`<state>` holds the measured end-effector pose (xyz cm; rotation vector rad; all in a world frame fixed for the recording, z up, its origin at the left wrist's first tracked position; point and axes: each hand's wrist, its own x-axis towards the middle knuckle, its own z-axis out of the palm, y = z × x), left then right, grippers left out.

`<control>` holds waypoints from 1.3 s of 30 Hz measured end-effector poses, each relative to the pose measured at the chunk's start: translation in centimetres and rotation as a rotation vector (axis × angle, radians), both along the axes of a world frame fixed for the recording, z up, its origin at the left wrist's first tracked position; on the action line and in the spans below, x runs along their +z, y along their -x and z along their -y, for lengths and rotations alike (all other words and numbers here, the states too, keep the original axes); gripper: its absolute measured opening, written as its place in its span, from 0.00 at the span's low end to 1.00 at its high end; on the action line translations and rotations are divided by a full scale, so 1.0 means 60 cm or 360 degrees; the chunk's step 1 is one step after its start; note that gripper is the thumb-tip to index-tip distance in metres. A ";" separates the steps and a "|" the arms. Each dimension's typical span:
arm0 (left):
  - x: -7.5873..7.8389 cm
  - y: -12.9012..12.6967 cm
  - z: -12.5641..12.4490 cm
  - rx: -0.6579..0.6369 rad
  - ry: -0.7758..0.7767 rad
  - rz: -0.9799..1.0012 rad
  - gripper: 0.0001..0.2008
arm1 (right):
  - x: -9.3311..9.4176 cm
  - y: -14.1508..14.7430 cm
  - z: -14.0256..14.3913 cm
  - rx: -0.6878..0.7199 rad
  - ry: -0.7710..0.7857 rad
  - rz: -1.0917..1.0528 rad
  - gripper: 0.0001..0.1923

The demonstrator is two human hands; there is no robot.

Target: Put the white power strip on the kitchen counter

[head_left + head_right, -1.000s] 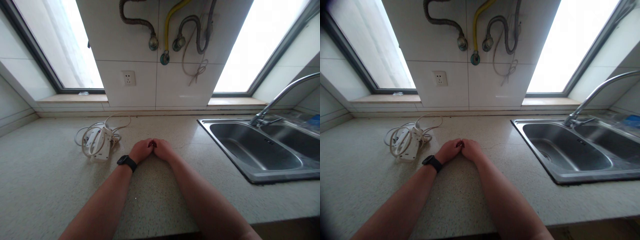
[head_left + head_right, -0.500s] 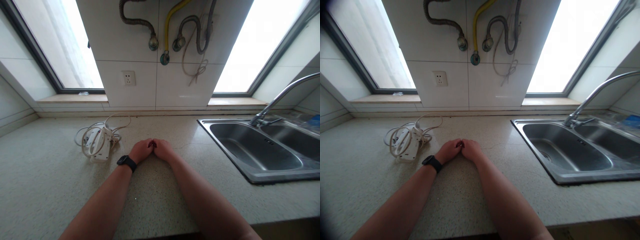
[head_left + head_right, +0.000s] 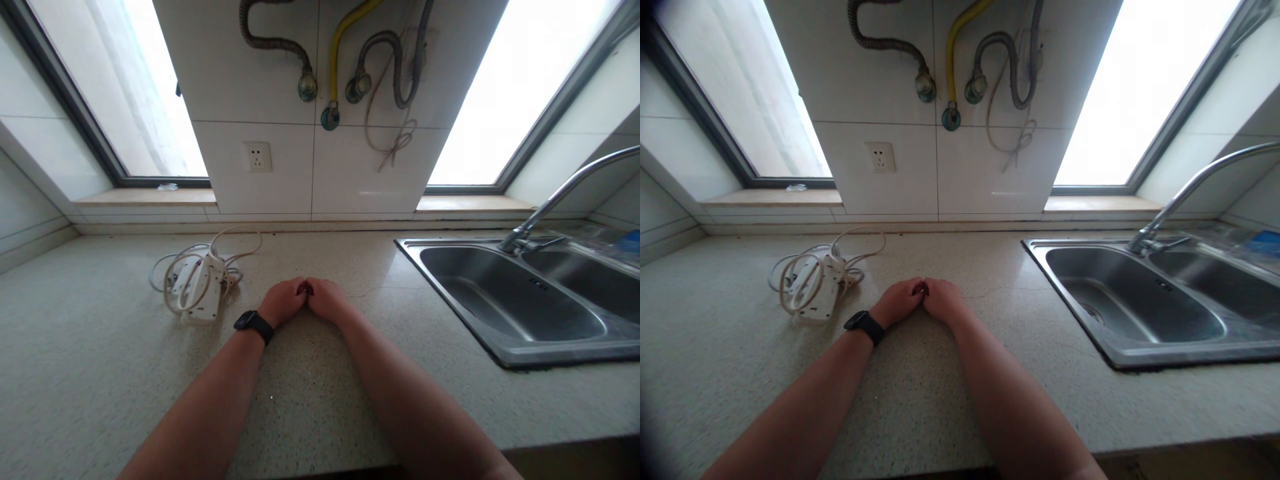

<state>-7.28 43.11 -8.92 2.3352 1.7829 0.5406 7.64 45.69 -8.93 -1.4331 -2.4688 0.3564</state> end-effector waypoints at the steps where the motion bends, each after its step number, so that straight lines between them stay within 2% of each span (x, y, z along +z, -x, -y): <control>1: 0.000 0.000 0.000 -0.0006 -0.0007 0.0003 0.08 | 0.000 0.000 0.000 0.0001 -0.0002 0.0003 0.13; 39: -0.003 0.002 -0.001 0.0001 0.0014 0.0000 0.09 | 0.002 0.000 0.000 0.0004 0.0006 -0.0013 0.14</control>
